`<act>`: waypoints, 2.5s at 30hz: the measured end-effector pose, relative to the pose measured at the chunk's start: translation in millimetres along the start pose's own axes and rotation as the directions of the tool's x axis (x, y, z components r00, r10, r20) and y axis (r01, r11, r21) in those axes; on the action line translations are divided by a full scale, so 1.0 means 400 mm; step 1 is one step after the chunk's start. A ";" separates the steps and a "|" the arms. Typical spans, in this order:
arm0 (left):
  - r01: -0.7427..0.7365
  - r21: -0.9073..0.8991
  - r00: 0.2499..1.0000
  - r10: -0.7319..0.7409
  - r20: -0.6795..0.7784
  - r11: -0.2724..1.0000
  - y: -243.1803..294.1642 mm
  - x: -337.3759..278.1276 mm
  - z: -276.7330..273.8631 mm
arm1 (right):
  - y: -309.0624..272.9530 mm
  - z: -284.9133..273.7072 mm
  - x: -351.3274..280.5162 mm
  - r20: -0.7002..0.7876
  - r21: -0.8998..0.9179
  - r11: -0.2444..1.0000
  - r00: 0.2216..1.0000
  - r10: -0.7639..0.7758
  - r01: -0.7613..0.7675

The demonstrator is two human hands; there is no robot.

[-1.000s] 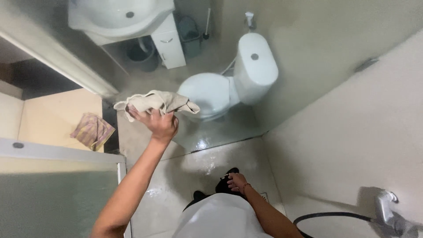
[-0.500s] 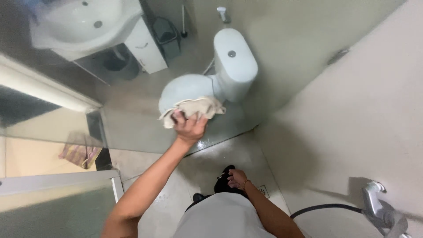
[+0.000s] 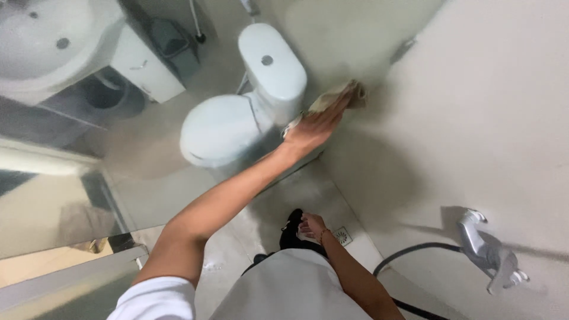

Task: The person wipes a glass shower door with a cloth, moving the cloth in repeated strokes across the surface. The person adjusts the cloth and continues wiping different sections of the door.

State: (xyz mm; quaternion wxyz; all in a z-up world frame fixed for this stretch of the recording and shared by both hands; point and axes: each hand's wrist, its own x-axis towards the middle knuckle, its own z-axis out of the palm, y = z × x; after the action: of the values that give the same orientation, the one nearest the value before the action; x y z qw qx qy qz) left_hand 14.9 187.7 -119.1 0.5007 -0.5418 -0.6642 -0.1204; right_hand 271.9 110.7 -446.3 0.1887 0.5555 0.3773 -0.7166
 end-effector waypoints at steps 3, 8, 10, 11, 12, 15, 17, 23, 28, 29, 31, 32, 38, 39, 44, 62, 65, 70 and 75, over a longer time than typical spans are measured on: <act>0.169 -0.474 0.820 0.144 0.554 0.864 0.050 0.016 0.100 | -0.004 -0.020 0.017 0.005 0.036 0.999 1.000 -0.008 0.008; -0.383 -0.164 0.797 0.415 0.438 0.909 0.050 0.062 0.127 | -0.003 -0.022 -0.007 -0.013 0.097 0.994 0.999 -0.047 0.048; -0.393 -0.091 0.814 0.392 0.427 0.915 0.069 0.030 0.150 | 0.002 -0.012 -0.049 -0.029 0.101 0.993 0.998 -0.063 0.065; -0.399 -0.013 0.833 0.368 0.413 0.917 0.076 0.016 0.162 | 0.001 -0.003 -0.070 -0.045 0.103 0.991 0.996 -0.081 0.085; -0.400 -0.014 0.832 0.369 0.415 0.917 0.081 0.012 0.153 | 0.007 0.000 -0.075 -0.044 0.103 0.991 0.996 -0.079 0.084; -0.298 -0.034 0.864 0.285 0.415 0.954 0.068 0.006 0.115 | 0.018 0.007 -0.071 -0.037 0.102 0.991 0.996 -0.077 0.081; -0.350 -0.091 0.831 0.354 0.429 0.932 0.034 0.003 0.069 | 0.035 0.013 -0.046 0.007 0.093 0.991 0.996 -0.094 0.093; -0.360 -0.018 0.888 0.349 0.301 0.933 -0.040 -0.166 0.019 | 0.060 0.077 -0.094 0.017 0.026 0.992 0.993 -0.121 0.121; -0.407 -0.018 0.804 0.368 0.467 0.913 -0.126 -0.293 -0.128 | 0.094 0.124 -0.097 0.040 -0.038 0.994 0.994 -0.105 0.106; -0.322 -0.088 0.877 0.332 0.348 0.942 -0.130 -0.346 -0.117 | 0.097 0.133 -0.102 0.048 -0.062 0.991 0.992 -0.118 0.121; -0.321 -0.070 0.862 0.322 0.391 0.945 -0.178 -0.374 -0.214 | 0.102 0.159 -0.120 0.052 -0.081 0.990 0.993 -0.110 0.114; -0.326 -0.063 0.845 0.320 0.429 0.943 -0.203 -0.388 -0.263 | 0.104 0.175 -0.129 0.052 -0.088 0.991 0.994 -0.101 0.105; -0.337 -0.091 0.651 0.302 0.696 0.937 -0.340 -0.493 -0.529 | 0.166 0.207 -0.059 0.098 -0.240 0.963 0.990 -0.097 0.118; -0.335 -0.088 0.651 0.297 0.699 0.938 -0.361 -0.535 -0.551 | 0.174 0.207 -0.053 0.100 -0.245 0.962 0.990 -0.096 0.118; -0.278 -0.085 0.881 0.289 0.374 0.957 -0.473 -0.597 -0.729 | 0.215 0.206 -0.024 0.149 -0.336 0.934 0.986 -0.072 0.120; -0.232 0.049 0.907 0.198 0.371 0.972 -0.346 -0.605 -0.456 | 0.124 0.098 -0.011 0.095 -0.251 0.968 0.995 0.028 -0.003; -0.223 -0.045 0.900 0.224 0.374 0.974 -0.272 -0.506 -0.360 | 0.107 0.074 0.043 0.075 -0.178 0.984 0.997 -0.007 0.021; -0.344 -0.011 0.870 0.323 0.372 0.939 -0.108 -0.513 -0.082 | 0.078 0.036 0.058 0.038 -0.081 0.997 0.999 -0.001 0.004; -0.436 -0.138 0.831 0.457 0.316 0.889 0.035 -0.432 0.129 | 0.044 -0.010 0.026 -0.005 0.053 0.999 1.000 0.008 -0.007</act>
State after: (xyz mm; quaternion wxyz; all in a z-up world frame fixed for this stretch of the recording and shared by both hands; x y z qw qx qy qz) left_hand -16.5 125.7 -286.2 0.3759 -0.7092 -0.5916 0.0754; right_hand 283.6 104.0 -462.1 0.1757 0.5634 0.3565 -0.7243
